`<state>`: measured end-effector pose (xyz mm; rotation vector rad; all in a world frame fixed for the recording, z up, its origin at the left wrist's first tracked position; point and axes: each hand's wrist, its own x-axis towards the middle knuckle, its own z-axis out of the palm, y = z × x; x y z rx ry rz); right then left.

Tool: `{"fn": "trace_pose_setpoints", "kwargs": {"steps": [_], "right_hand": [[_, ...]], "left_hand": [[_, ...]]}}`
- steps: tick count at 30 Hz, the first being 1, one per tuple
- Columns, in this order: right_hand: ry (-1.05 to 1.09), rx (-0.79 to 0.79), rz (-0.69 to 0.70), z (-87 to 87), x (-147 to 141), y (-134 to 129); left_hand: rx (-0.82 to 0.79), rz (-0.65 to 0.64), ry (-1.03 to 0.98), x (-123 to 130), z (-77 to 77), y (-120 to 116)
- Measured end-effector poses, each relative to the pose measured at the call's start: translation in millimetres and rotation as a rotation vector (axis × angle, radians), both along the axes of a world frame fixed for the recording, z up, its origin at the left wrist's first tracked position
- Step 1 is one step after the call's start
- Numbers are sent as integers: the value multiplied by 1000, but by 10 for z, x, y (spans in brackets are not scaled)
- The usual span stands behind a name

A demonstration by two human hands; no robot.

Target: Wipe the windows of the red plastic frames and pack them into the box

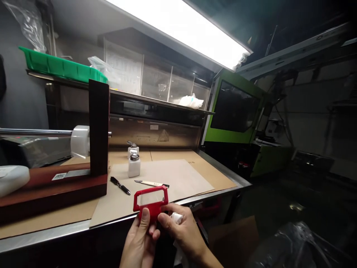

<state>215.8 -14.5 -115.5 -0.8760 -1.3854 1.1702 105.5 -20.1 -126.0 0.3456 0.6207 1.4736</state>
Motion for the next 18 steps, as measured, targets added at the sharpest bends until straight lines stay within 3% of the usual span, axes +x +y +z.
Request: {"fn": "trace_pose_setpoints", "kwargs": {"steps": [4, 7, 10, 13, 18], "right_hand": [[-4, 23, -54, -35, -114, -48], [-20, 36, -144, -63, -173, -67], [22, -3, -138, -96, -231, -66], [56, -45, -137, -125, -280, -61], [60, -67, -151, -150, -324, -50]], "left_hand": [[-46, 67, -1, 31, -94, -66], [-35, 90, -22, 28, -57, -136], [0, 54, -74, 26, 19, -181], [4, 57, -90, 13, 42, -146], [-10, 173, -118, 1, -8, -17]]}}
